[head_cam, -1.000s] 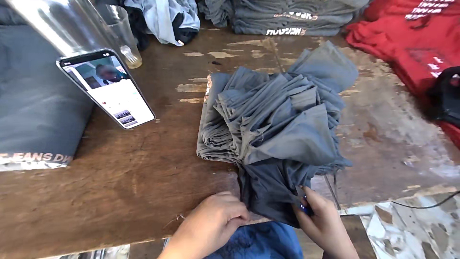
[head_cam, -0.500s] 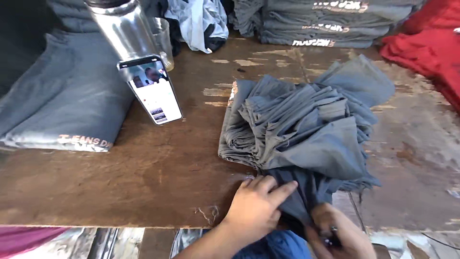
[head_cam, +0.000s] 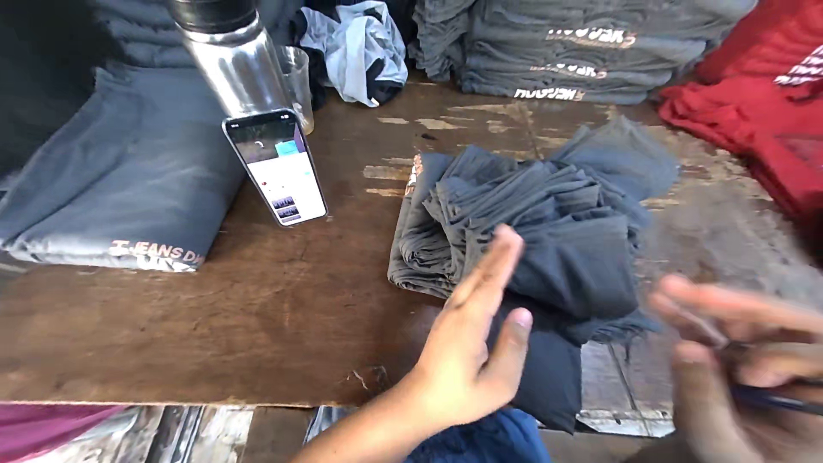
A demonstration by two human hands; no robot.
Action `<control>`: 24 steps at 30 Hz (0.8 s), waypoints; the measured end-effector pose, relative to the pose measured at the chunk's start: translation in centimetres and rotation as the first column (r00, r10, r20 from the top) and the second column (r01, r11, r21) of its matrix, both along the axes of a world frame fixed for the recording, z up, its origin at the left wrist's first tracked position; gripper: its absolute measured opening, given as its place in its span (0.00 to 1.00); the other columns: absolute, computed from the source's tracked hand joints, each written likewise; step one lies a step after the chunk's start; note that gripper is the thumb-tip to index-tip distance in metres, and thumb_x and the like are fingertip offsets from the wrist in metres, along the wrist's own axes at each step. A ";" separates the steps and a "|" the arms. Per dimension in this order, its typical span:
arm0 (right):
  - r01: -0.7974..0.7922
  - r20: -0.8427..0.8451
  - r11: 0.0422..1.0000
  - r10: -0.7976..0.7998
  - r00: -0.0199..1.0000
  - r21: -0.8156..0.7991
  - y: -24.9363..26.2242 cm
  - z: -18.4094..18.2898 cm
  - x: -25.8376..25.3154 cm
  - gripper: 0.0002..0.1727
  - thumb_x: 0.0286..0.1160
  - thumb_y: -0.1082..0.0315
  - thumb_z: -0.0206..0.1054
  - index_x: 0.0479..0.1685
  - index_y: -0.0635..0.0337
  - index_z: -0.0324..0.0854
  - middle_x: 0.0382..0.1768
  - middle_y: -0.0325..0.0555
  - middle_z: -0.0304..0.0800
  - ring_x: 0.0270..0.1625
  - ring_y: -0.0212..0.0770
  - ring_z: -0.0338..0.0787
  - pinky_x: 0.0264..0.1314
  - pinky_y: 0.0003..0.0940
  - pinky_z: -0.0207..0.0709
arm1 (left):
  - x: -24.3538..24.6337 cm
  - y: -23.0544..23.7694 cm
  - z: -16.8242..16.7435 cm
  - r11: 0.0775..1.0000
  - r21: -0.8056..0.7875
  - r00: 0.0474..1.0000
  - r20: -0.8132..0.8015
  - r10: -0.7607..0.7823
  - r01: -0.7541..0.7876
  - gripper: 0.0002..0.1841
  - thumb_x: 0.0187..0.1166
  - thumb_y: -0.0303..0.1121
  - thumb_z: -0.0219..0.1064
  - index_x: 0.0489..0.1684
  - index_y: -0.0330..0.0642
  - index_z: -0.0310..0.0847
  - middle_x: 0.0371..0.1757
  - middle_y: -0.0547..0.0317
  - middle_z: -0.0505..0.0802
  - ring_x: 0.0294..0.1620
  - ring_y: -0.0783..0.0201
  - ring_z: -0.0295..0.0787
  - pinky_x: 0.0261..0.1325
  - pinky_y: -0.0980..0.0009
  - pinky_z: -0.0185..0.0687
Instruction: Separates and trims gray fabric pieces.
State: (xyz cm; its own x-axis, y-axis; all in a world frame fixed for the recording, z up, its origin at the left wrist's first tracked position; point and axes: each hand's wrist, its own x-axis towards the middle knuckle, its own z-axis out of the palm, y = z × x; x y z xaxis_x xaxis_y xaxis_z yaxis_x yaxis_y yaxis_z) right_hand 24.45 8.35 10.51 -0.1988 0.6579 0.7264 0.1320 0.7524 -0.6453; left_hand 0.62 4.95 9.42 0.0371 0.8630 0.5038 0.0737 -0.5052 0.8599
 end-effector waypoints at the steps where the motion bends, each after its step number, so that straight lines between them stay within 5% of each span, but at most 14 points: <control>1: -0.019 0.136 0.999 0.023 0.990 -0.030 -0.3 -0.5 -0.4 0.06 0.80 0.61 0.70 0.45 0.37 0.78 0.65 0.27 0.88 0.69 0.35 0.88 0.70 0.33 0.85 | 0.0 -0.2 -0.2 0.997 0.063 0.999 -0.015 0.045 -0.044 0.22 0.86 0.28 0.55 0.75 0.24 0.75 0.75 0.37 0.84 0.77 0.51 0.81 0.81 0.53 0.75; 4: -0.082 0.447 0.982 0.150 0.882 -0.168 -2.1 -3.3 -0.7 0.13 0.80 0.54 0.70 0.46 0.51 0.75 0.54 0.36 0.88 0.53 0.25 0.88 0.54 0.20 0.83 | -1.3 -1.8 -2.0 0.978 0.036 0.940 -0.272 0.205 -0.204 0.13 0.83 0.33 0.60 0.49 0.44 0.93 0.52 0.62 0.96 0.61 0.64 0.88 0.65 0.59 0.80; 7: -0.114 0.528 0.946 0.266 0.807 -0.302 -3.7 -6.6 -0.1 0.20 0.71 0.52 0.77 0.44 0.61 0.83 0.43 0.50 0.91 0.43 0.35 0.87 0.47 0.27 0.82 | -2.3 -3.3 -4.5 0.963 -0.134 0.825 -0.551 0.124 -0.233 0.11 0.82 0.38 0.64 0.51 0.55 0.95 0.60 0.73 0.95 0.70 0.60 0.85 0.67 0.50 0.78; 9: -0.115 0.499 0.941 0.269 0.824 -0.318 -4.1 -8.0 0.2 0.16 0.71 0.56 0.77 0.40 0.58 0.81 0.42 0.46 0.89 0.47 0.33 0.85 0.54 0.25 0.79 | -1.9 -3.8 -5.3 0.980 -0.175 0.823 -0.568 -0.019 -0.098 0.12 0.80 0.37 0.67 0.55 0.55 0.94 0.64 0.71 0.94 0.75 0.53 0.82 0.72 0.45 0.74; 12: -0.121 0.422 0.939 0.256 0.869 -0.321 -4.5 -8.6 0.1 0.09 0.75 0.62 0.72 0.37 0.55 0.78 0.40 0.41 0.89 0.48 0.30 0.87 0.57 0.24 0.80 | -0.8 -3.6 -5.4 0.974 -0.191 0.838 -0.505 -0.204 0.122 0.17 0.76 0.35 0.73 0.63 0.50 0.91 0.64 0.65 0.94 0.67 0.55 0.85 0.71 0.50 0.75; 15: -0.146 0.369 0.929 0.275 0.888 -0.340 -4.5 -8.2 0.0 0.09 0.73 0.64 0.70 0.38 0.55 0.74 0.40 0.41 0.88 0.47 0.29 0.87 0.55 0.22 0.80 | -0.5 -3.0 -5.4 0.969 -0.125 0.890 -0.383 -0.247 0.215 0.17 0.69 0.26 0.78 0.57 0.38 0.90 0.55 0.52 0.94 0.61 0.58 0.89 0.75 0.58 0.74; 20: -0.347 0.145 0.858 0.425 0.893 -0.378 -4.4 -7.7 0.0 0.08 0.78 0.69 0.68 0.37 0.54 0.71 0.36 0.39 0.82 0.44 0.28 0.84 0.51 0.21 0.79 | -0.9 -3.4 -5.8 0.997 0.015 0.951 -0.301 -0.070 0.078 0.06 0.79 0.29 0.71 0.44 0.37 0.92 0.44 0.55 0.95 0.50 0.64 0.88 0.61 0.73 0.79; 24: -0.399 0.073 0.830 0.460 0.885 -0.390 -4.3 -7.5 -0.4 0.08 0.74 0.72 0.67 0.36 0.53 0.71 0.35 0.38 0.79 0.44 0.26 0.82 0.52 0.20 0.76 | -0.9 -3.8 -6.1 0.994 0.098 0.956 -0.282 0.079 -0.053 0.06 0.80 0.28 0.71 0.44 0.35 0.92 0.43 0.53 0.94 0.52 0.64 0.88 0.63 0.77 0.81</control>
